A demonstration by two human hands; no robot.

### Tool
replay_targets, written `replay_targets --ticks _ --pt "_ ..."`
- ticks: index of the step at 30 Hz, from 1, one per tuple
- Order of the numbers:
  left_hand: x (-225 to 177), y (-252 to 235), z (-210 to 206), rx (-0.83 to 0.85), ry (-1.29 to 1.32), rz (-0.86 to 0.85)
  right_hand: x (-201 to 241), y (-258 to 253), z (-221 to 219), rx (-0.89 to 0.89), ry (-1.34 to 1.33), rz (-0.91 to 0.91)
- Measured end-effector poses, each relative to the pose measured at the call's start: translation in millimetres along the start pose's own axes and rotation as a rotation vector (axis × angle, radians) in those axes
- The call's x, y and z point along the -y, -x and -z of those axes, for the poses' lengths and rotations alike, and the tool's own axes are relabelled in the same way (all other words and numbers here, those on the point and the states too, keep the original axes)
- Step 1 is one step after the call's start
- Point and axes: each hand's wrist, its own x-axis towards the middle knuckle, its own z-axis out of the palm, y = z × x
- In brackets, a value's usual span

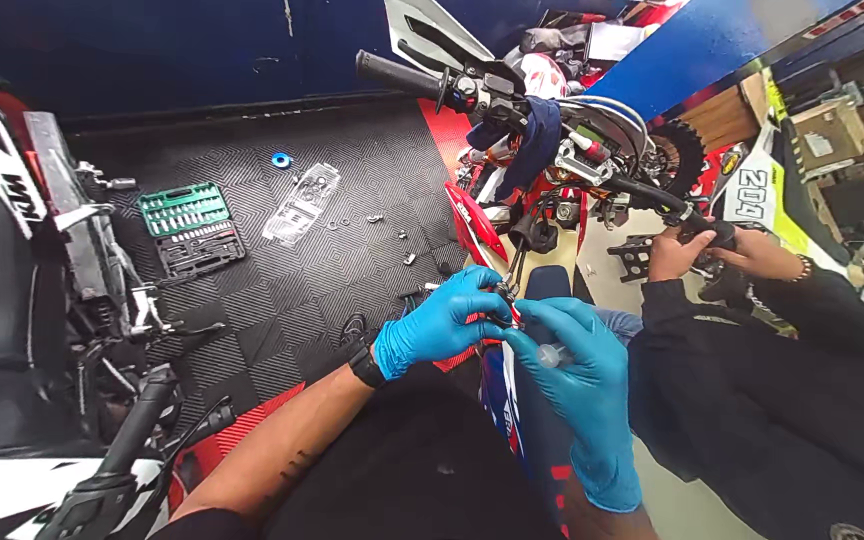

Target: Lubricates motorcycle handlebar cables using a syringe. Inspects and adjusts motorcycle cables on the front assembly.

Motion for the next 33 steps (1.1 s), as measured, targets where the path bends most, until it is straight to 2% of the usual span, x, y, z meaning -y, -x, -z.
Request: replay_targets --ticks 9,13,17,21,23,27,33 --pt "3 1 -2 0.001 -0.035 -0.001 4 -7 0 -0.056 0.129 0.128" --pt "0 0 -3 -0.001 -0.063 0.002 7 -8 1 -0.075 0.059 0.126" --pt "5 4 -3 0.006 0.017 0.025 8 -16 26 -0.031 -0.246 0.072" --pt "11 7 -8 -0.012 0.140 0.021 18 -35 51 -0.230 -0.729 0.086" --pt "12 7 -10 -0.012 0.158 0.013 29 -45 53 -0.316 -0.874 0.063" --pt "13 7 -12 0.005 0.135 -0.023 29 -46 42 -0.238 -1.237 0.045" --pt "15 6 -13 -0.013 0.107 -0.051 30 -44 30 -0.222 -1.329 -0.005"
